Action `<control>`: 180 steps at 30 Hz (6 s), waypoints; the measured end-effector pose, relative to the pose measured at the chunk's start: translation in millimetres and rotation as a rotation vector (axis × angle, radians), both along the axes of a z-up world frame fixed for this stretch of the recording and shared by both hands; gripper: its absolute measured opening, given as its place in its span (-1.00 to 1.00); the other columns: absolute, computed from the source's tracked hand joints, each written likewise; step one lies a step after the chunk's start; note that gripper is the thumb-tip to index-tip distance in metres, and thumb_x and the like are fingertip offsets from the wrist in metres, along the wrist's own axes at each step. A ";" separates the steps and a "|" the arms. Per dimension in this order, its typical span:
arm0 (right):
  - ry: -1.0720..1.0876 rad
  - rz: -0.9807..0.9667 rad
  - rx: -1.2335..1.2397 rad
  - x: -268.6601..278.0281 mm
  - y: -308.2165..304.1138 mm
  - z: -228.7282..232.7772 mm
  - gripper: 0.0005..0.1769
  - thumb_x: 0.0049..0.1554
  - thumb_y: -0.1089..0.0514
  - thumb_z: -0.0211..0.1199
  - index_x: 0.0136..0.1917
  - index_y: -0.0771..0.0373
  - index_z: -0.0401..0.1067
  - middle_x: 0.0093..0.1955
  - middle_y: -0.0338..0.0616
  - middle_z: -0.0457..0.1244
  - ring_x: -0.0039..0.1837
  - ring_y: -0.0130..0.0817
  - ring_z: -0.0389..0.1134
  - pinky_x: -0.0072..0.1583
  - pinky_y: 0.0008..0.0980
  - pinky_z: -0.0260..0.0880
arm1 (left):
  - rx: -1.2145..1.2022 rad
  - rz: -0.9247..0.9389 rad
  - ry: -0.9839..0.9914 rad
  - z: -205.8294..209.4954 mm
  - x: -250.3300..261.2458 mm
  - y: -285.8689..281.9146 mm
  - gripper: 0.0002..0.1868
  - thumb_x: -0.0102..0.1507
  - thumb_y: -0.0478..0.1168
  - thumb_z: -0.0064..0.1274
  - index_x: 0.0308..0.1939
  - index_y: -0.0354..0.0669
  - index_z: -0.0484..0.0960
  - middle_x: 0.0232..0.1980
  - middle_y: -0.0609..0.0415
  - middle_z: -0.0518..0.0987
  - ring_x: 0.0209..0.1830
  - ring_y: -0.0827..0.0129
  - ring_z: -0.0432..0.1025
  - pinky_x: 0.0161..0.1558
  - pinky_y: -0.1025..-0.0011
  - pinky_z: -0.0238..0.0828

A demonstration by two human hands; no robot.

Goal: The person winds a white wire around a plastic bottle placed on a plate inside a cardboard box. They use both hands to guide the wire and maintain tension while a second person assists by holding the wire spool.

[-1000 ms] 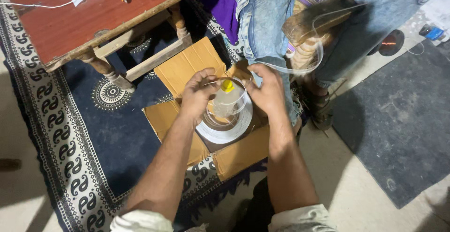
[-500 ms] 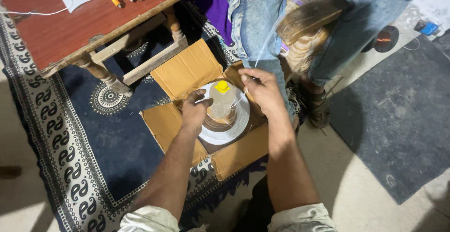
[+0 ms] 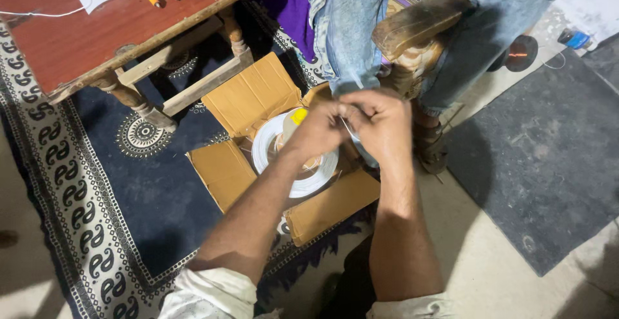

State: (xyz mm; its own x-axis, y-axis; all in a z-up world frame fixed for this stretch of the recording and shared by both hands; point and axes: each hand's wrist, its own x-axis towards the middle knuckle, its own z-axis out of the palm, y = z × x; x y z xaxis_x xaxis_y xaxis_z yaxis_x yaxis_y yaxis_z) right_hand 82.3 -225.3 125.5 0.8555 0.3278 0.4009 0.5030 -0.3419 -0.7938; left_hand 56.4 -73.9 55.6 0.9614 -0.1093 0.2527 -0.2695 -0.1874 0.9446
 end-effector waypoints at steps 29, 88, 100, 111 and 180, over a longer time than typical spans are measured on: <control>0.604 0.430 0.097 15.7 67.7 -132.9 -0.26 0.17 0.27 0.32 0.57 0.27 0.18 0.29 0.10 0.23 0.21 -0.26 0.22 0.19 -0.20 0.32 | -0.235 0.171 0.332 160.3 -58.8 27.7 -0.79 0.29 -0.32 0.14 0.00 -0.23 0.60 -0.41 0.10 0.62 -0.58 0.58 0.46 -0.59 0.58 0.45; 0.010 0.397 -0.804 -15.9 49.8 -62.1 -0.51 -0.13 0.10 0.50 0.11 0.13 0.55 0.21 -0.08 0.37 0.30 -0.04 0.33 0.39 0.08 0.13 | -0.874 0.123 0.105 160.8 -16.5 36.5 -0.14 0.27 -0.40 0.14 0.60 -0.21 0.08 0.08 -0.23 0.64 -0.16 0.13 0.59 -0.14 0.20 0.58; 0.085 0.588 -0.288 -16.7 43.5 -38.9 -0.81 0.12 0.15 0.35 0.02 0.20 0.56 -0.04 -0.08 0.45 -0.02 -0.18 0.49 0.04 -0.22 0.44 | -0.057 0.772 -0.107 71.8 -17.9 82.2 -0.61 0.23 -0.25 0.23 0.11 -0.31 0.59 -0.07 0.09 0.58 -0.03 0.38 0.49 0.10 0.36 0.49; -0.036 0.579 0.278 -10.7 8.7 11.7 -0.83 0.18 0.34 0.37 0.07 0.35 0.54 0.03 -0.05 0.40 0.09 -0.34 0.43 0.15 -0.40 0.42 | -0.444 0.858 0.618 -67.9 -63.2 81.3 -0.41 0.25 -0.06 0.28 0.26 -0.21 0.45 0.14 -0.09 0.60 0.02 0.28 0.49 -0.04 0.38 0.38; 0.815 0.055 0.710 61.5 79.0 -225.9 -0.42 -0.06 0.29 0.37 0.26 0.09 0.45 0.11 -0.31 0.35 0.15 -0.35 0.38 0.10 -0.30 0.45 | -0.438 0.885 0.767 -116.0 -131.4 95.8 -0.63 0.13 -0.09 0.23 -0.02 -0.12 0.69 -0.11 0.14 0.60 -0.11 0.32 0.40 -0.11 0.22 0.40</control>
State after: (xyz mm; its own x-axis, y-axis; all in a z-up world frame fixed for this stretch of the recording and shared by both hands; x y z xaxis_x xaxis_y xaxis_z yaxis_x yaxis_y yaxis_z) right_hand 143.9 -146.3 -100.4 0.9417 0.2914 -0.1680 -0.2648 0.3344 -0.9045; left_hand -75.0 21.9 -60.4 0.5775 0.6007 -0.5528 0.4351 0.3464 0.8311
